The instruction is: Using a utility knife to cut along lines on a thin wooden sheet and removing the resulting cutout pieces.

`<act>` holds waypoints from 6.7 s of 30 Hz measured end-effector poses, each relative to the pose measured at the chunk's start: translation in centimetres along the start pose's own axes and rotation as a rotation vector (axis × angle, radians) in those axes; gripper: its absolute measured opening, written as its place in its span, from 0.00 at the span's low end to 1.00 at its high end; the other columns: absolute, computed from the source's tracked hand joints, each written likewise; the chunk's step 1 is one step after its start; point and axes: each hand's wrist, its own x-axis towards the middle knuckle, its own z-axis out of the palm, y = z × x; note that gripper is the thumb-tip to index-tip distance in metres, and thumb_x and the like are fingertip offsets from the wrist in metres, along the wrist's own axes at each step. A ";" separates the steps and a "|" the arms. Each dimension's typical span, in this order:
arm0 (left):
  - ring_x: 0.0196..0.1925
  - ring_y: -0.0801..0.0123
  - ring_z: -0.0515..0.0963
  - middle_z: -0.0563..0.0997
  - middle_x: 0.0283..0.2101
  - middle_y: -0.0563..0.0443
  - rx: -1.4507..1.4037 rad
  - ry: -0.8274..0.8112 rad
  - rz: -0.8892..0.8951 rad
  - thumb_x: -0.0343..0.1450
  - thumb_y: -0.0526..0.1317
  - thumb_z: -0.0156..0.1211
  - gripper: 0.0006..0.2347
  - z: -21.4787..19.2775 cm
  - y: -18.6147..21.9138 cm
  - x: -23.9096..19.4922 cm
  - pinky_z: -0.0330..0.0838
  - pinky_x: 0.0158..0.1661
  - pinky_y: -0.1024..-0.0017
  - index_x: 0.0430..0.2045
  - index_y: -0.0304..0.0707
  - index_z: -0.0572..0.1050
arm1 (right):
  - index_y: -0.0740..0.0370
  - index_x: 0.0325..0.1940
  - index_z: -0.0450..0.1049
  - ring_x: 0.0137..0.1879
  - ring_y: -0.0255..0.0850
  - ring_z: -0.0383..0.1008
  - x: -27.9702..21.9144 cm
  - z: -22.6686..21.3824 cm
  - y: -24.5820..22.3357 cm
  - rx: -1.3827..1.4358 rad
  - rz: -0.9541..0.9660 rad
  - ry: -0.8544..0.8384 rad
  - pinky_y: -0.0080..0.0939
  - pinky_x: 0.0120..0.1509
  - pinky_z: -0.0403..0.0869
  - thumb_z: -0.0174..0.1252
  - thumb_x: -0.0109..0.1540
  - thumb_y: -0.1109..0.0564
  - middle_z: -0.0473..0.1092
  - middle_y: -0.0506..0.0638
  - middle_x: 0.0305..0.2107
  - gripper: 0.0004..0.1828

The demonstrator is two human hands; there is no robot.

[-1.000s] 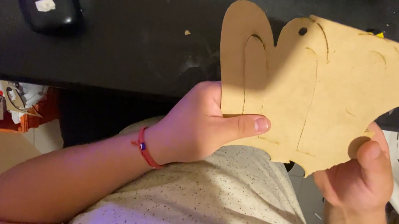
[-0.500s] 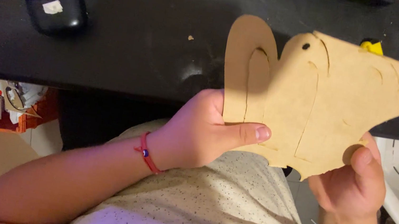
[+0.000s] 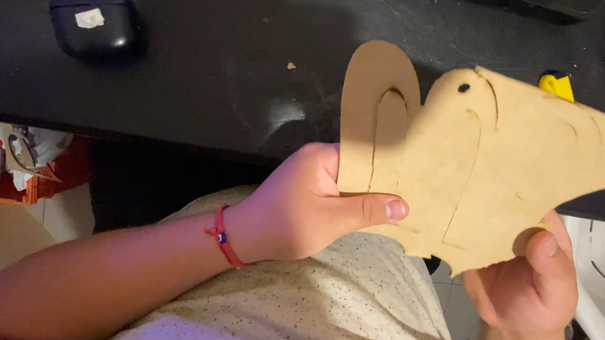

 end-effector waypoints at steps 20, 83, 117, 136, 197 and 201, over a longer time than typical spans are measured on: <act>0.28 0.74 0.78 0.81 0.31 0.51 0.083 -0.073 -0.139 0.71 0.42 0.55 0.10 -1.4 0.6 0.1 0.75 0.28 0.77 0.36 0.32 0.77 | 0.64 0.68 0.61 0.23 0.36 0.72 -1.7 -0.9 1.7 -0.173 0.008 0.131 0.27 0.18 0.71 0.66 0.59 0.51 0.74 0.55 0.45 0.37; 0.52 0.54 0.77 0.72 0.54 0.43 1.393 0.337 0.836 0.72 0.31 0.71 0.21 -3.0 1.1 -3.4 0.74 0.53 0.59 0.57 0.30 0.68 | 0.62 0.47 0.79 0.59 0.40 0.75 -7.8 -6.8 4.9 -1.250 -0.088 0.009 0.42 0.74 0.67 0.57 0.60 0.54 0.77 0.51 0.48 0.15; 0.39 0.68 0.84 0.84 0.37 0.53 1.060 0.083 0.372 0.72 0.37 0.57 0.06 -0.6 -1.6 -5.4 0.79 0.37 0.72 0.30 0.38 0.80 | 0.51 0.54 0.65 0.35 0.35 0.62 -5.3 3.2 4.0 -0.203 0.147 0.272 0.59 0.54 0.82 0.59 0.62 0.53 0.55 0.41 0.23 0.18; 0.39 0.63 0.83 0.83 0.42 0.49 1.285 0.013 0.812 0.74 0.33 0.55 0.03 -1.1 -2.4 -7.3 0.76 0.36 0.69 0.36 0.37 0.76 | 0.59 0.63 0.66 0.69 0.49 0.70 -6.8 0.4 6.2 -0.407 -0.164 0.180 0.58 0.83 0.72 0.57 0.66 0.49 0.68 0.52 0.59 0.23; 0.27 0.63 0.62 0.60 0.22 0.50 0.709 -0.100 0.476 0.77 0.37 0.44 0.15 0.4 6.0 -5.8 0.56 0.33 0.65 0.18 0.38 0.57 | 0.66 0.13 0.73 0.19 0.39 0.65 1.0 -2.4 -2.9 -1.160 0.436 -0.096 0.38 0.28 0.65 0.48 0.63 0.43 0.68 0.53 0.07 0.31; 0.28 0.66 0.72 0.69 0.24 0.57 1.405 -0.291 0.670 0.78 0.44 0.47 0.10 1.2 1.8 -4.6 0.63 0.22 0.63 0.25 0.48 0.68 | 0.55 0.61 0.73 0.48 0.34 0.80 -0.9 0.9 -5.3 -0.987 0.181 -0.251 0.36 0.50 0.76 0.54 0.42 0.17 0.81 0.47 0.42 0.56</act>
